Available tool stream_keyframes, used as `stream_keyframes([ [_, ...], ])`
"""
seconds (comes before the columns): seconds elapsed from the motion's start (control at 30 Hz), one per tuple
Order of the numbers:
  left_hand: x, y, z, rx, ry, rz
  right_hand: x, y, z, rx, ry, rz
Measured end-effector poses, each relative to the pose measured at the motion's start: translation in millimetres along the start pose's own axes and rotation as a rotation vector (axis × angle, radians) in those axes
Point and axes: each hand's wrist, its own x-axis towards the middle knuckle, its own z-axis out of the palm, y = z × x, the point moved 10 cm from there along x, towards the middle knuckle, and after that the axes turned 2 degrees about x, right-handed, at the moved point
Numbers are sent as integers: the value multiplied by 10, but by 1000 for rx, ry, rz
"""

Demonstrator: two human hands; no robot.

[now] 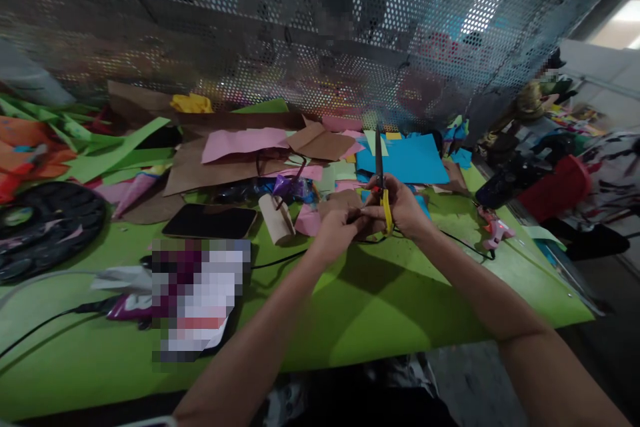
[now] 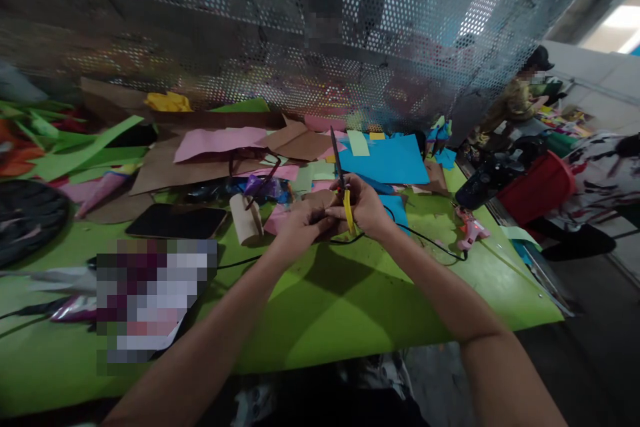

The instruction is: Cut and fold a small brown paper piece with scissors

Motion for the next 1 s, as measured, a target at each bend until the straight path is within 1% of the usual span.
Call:
stream_keyframes([
  [0.07, 3, 13, 32, 3, -33, 22, -4, -13, -78, -10, 78, -45],
  [0.13, 7, 31, 27, 37, -33, 50, -8, -41, -160, -9, 160, -94],
  [0.2, 10, 37, 8, 71, -24, 60, 2, -73, -210, 0, 203, -126],
  [0.27, 9, 18, 16, 79, -42, 41, 26, -129, -266, 4, 228, -149],
  [0.33, 5, -21, 29, 65, -59, -3, 36, -246, -378, -8, 287, -200],
  [0.4, 3, -57, 12, 38, -40, -47, 27, -359, -495, -29, 342, -237],
  [0.43, 5, -61, -10, 16, -17, -56, 23, -385, -526, -42, 346, -233],
  [0.5, 13, -39, -48, -32, 18, -46, 17, -349, -509, -72, 297, -177],
  [0.6, 22, 19, -92, -51, 45, -16, -18, -135, -366, -92, 174, -58],
  [0.67, 21, 54, -112, -6, 56, -1, -43, 20, -293, -78, 140, 1],
  [0.73, 16, 85, -119, 29, 63, 24, -46, 108, -284, -67, 161, 20],
  [0.8, 14, 79, -109, 21, 54, 39, -31, 95, -343, -65, 222, -12],
  [0.93, 30, -72, -62, -79, -7, -23, -20, -75, -569, -43, 352, -93],
  [1.0, 40, -144, -64, -119, -17, -58, -37, -174, -688, -34, 397, -120],
])
